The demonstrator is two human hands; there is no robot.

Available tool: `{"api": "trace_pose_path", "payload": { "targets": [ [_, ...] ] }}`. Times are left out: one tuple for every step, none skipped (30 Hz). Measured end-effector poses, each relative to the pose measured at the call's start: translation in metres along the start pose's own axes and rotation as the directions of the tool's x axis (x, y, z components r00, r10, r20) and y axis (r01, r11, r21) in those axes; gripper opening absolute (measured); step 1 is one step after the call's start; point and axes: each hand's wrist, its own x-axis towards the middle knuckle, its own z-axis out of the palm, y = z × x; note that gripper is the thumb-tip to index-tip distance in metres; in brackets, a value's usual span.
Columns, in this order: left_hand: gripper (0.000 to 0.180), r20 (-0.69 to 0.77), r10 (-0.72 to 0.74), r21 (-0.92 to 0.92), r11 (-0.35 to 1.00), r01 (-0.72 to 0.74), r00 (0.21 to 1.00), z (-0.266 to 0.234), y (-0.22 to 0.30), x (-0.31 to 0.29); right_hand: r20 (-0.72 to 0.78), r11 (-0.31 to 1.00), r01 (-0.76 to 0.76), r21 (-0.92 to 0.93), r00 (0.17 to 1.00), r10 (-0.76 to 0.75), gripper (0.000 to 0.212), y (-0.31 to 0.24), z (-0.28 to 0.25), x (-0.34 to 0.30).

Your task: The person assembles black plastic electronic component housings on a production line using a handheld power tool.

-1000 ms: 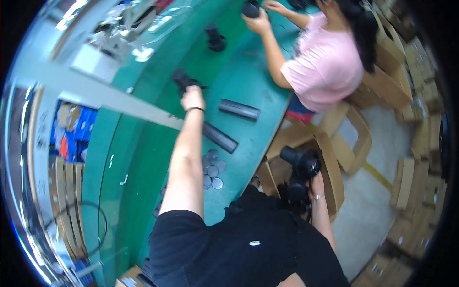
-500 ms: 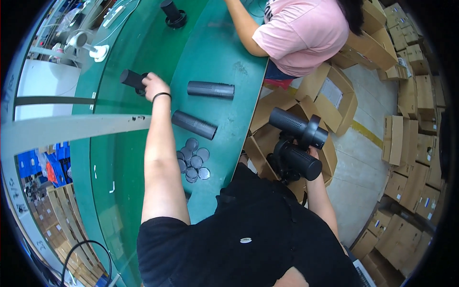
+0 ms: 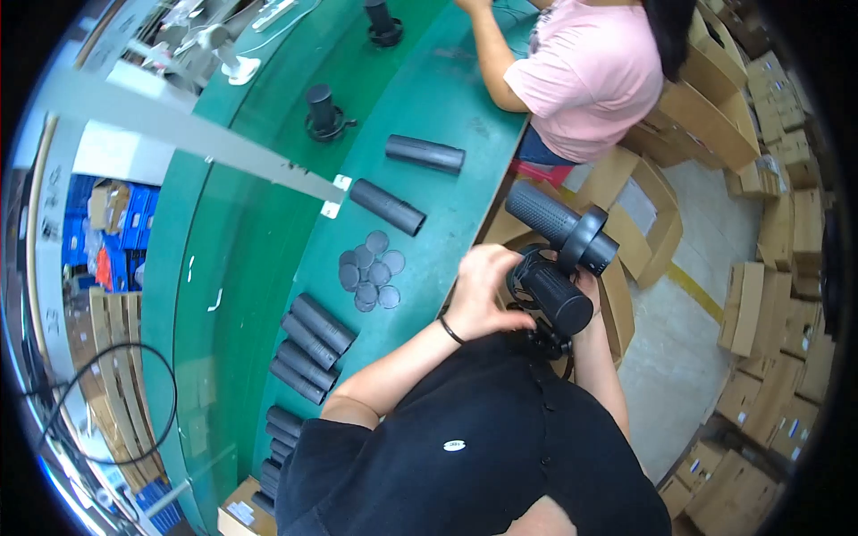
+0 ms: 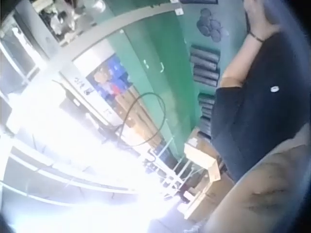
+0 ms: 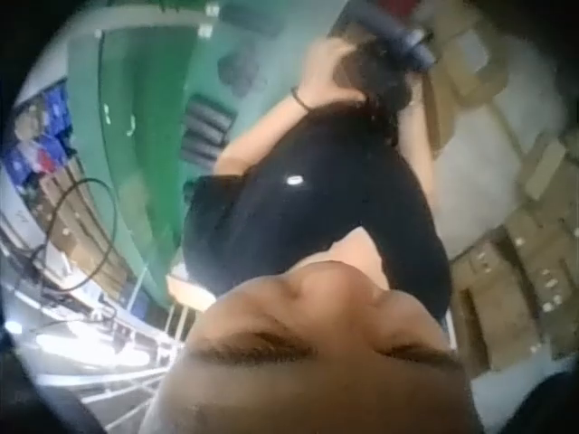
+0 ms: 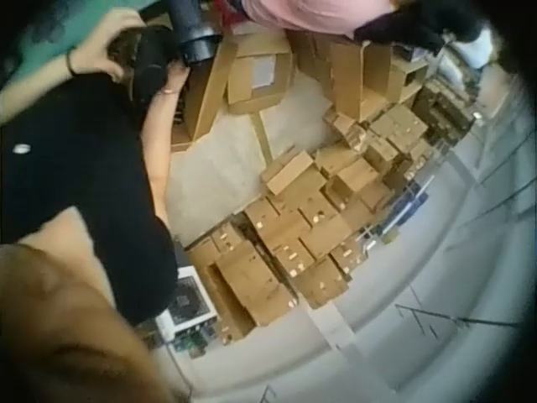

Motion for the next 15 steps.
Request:
{"api": "trace_pose_path", "payload": {
  "targets": [
    [0.087,0.092,0.028,0.07,0.997,-0.034,0.995,0.0,0.013,-0.001,0.032,1.0,-0.021,-0.006,0.999,0.021,0.031,0.003,-0.001,0.002],
    [0.09,0.098,0.045,0.094,0.994,-0.054,0.994,0.005,0.02,-0.002,0.02,0.996,0.021,-0.09,1.0,-0.019,0.032,0.006,-0.002,0.002],
    [0.083,0.105,0.011,0.072,0.997,-0.019,0.994,0.012,0.022,-0.003,0.015,0.983,0.067,-0.169,0.998,-0.065,0.034,0.01,0.0,0.003],
    [0.074,0.053,0.005,0.103,0.995,-0.01,0.999,0.022,0.017,-0.008,0.122,0.986,0.053,-0.16,0.992,-0.033,0.034,0.013,0.008,0.001],
    [0.065,0.002,0.001,0.132,0.991,-0.001,1.0,0.029,0.01,-0.013,0.153,0.986,0.036,-0.162,0.988,-0.011,0.034,0.019,0.009,0.001],
    [0.062,-0.018,-0.02,0.099,0.995,0.022,1.0,0.029,0.012,-0.012,0.115,0.997,0.017,-0.081,0.993,-0.008,0.034,0.022,0.007,-0.001],
    [0.059,-0.036,-0.041,0.064,0.997,0.043,0.999,0.027,0.014,-0.013,0.073,1.0,0.001,0.001,0.997,-0.001,0.034,0.025,0.006,0.0],
    [0.06,-0.035,-0.05,0.057,0.997,0.052,0.998,0.022,0.014,-0.014,0.063,0.993,0.089,-0.076,0.994,-0.084,0.032,0.028,0.006,0.003],
    [0.06,-0.042,-0.053,0.07,0.996,0.056,0.998,0.018,0.012,-0.018,0.075,0.994,0.08,-0.073,0.994,-0.075,0.032,0.03,0.007,0.006],
    [0.063,-0.015,-0.093,0.003,0.996,0.093,0.996,0.013,0.009,-0.025,-0.009,0.991,0.11,-0.082,0.994,-0.111,0.03,0.032,0.008,0.009],
    [0.066,0.015,-0.132,-0.064,0.989,0.132,0.991,0.007,0.005,-0.032,-0.094,0.986,0.138,-0.094,0.985,-0.147,0.029,0.034,0.009,0.012],
    [0.067,-0.01,-0.174,-0.089,0.981,0.172,0.985,-0.002,-0.002,-0.039,-0.156,0.986,0.067,-0.15,0.984,-0.09,0.027,0.031,0.016,0.012],
    [0.059,-0.16,-0.298,-0.168,0.948,0.272,0.941,-0.01,0.001,-0.045,-0.161,0.985,0.086,-0.149,0.981,-0.11,0.026,0.029,0.016,0.015],
    [0.054,-0.044,-0.473,-0.46,0.791,0.403,0.88,-0.024,-0.003,-0.049,-0.165,0.985,0.108,-0.134,0.978,-0.13,0.026,0.027,0.01,0.02],
    [0.048,0.118,-0.593,-0.686,0.531,0.497,0.797,-0.04,-0.009,-0.053,-0.169,0.985,0.127,-0.12,0.975,-0.146,0.025,0.026,0.003,0.024]
  ]
}}
